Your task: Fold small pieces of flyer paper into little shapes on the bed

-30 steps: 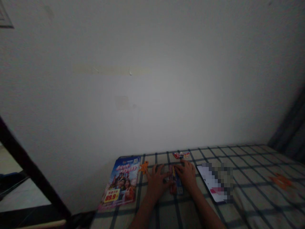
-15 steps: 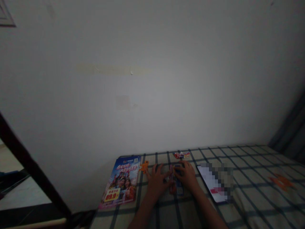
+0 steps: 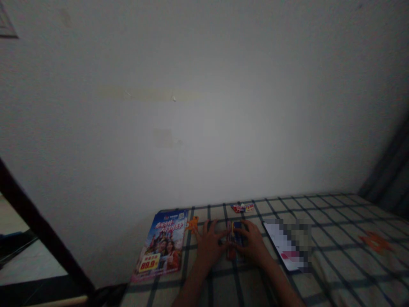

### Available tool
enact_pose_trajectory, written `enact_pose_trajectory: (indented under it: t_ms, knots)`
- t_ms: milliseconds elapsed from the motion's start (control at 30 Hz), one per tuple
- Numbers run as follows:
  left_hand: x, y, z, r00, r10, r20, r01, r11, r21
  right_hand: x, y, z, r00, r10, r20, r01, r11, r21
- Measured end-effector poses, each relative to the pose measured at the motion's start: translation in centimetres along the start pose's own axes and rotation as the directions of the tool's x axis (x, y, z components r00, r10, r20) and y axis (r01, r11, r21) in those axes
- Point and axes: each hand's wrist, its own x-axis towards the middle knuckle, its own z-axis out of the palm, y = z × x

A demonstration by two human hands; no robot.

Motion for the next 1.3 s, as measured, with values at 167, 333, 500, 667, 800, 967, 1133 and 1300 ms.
enact_pose_trajectory:
  t_ms: [167, 333, 500, 667, 800, 967, 1133, 1300]
  knots:
    - [-0.1, 0.3, -0.7, 0.999, -0.024, 0.035, 0.023, 0.999, 0.023, -0.8, -0.2, 0.3, 1.000, -0.015, -0.011, 0.015, 1.000, -0.016]
    - [-0.1, 0.3, -0.4, 0.999, -0.033, 0.007, 0.033, 0.999, 0.016, -1.4, -0.2, 0.4, 1.000, -0.016, 0.020, 0.016, 0.999, -0.029]
    - [0.0, 0.1, -0.2, 1.000, -0.019, -0.013, 0.019, 1.000, -0.001, -1.7, -0.4, 0.0, 0.997, -0.040, 0.061, 0.042, 0.998, -0.043]
    - [-0.1, 0.0, -0.2, 1.000, -0.020, -0.001, 0.020, 1.000, 0.007, -1.9, -0.4, 0.1, 0.997, -0.044, 0.065, 0.048, 0.997, -0.060]
    - [-0.1, -0.1, -0.1, 1.000, -0.001, 0.003, 0.001, 1.000, 0.009, -2.1, -0.4, -0.2, 0.998, -0.041, 0.053, 0.043, 0.998, -0.036]
    - [0.1, -0.6, 0.8, 0.997, 0.008, -0.075, -0.010, 1.000, -0.021, -2.0, -0.7, -0.5, 0.998, 0.005, 0.058, -0.007, 1.000, 0.018]
    - [0.4, -1.2, 1.7, 0.991, -0.032, -0.128, 0.027, 0.999, -0.042, -1.7, -0.2, 0.0, 0.999, 0.042, -0.011, -0.041, 0.997, 0.072]
    - [0.5, -1.5, 1.6, 0.992, -0.017, -0.126, 0.003, 0.994, -0.113, -1.6, 0.9, 0.9, 0.992, 0.046, -0.114, -0.027, 0.987, 0.159]
